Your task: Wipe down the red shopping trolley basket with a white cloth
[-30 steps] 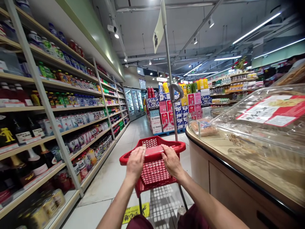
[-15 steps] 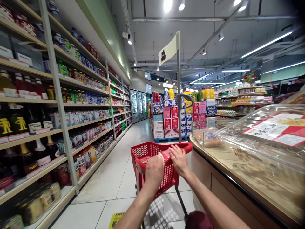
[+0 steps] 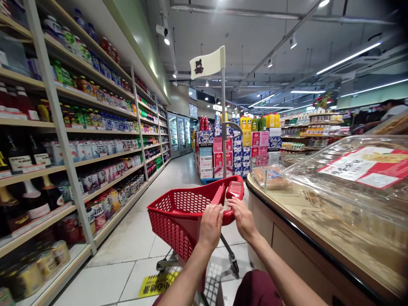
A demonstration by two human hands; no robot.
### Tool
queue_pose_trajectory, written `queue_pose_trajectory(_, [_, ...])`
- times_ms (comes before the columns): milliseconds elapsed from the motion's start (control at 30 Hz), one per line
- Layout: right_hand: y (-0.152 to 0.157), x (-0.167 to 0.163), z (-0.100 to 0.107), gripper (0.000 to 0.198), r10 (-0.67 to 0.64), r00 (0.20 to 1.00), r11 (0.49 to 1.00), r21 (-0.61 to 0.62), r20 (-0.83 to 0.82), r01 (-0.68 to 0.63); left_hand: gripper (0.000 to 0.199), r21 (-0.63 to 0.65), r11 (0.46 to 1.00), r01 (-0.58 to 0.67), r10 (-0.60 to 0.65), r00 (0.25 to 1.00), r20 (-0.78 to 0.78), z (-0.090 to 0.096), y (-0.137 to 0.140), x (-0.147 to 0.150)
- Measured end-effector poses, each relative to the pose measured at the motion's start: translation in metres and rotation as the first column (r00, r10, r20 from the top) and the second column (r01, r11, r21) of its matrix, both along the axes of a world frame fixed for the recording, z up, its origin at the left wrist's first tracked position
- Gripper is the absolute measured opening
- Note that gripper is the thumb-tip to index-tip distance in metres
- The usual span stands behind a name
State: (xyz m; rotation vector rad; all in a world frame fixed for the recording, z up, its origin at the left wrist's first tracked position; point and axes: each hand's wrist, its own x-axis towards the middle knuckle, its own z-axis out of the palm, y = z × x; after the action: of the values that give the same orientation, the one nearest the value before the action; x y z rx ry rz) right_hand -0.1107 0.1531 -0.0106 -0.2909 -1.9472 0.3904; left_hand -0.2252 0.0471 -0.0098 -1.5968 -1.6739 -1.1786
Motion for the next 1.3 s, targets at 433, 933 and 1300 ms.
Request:
queue_pose_trajectory(433, [0.024,0.023,-0.003,0.033,-0.310,0.939,0.939,0.207,0.151,0.276,0.039,-0.130,0.990,-0.057,0.045,0.995,-0.092,-0.041,0.015,-0.024])
queue_pose_trajectory(933, [0.040,0.024,-0.007,0.030,-0.397,0.889,0.914,0.189,0.228,0.359,0.043,-0.306,0.936,-0.174,0.138,0.981,-0.135,-0.074,-0.011,-0.066])
queue_pose_trajectory(1300, [0.045,0.016,-0.015,0.029,-0.405,0.893,0.912,0.163,0.197,0.377,0.043,-0.341,0.923,-0.178,0.157,0.984,-0.089,-0.071,-0.001,-0.069])
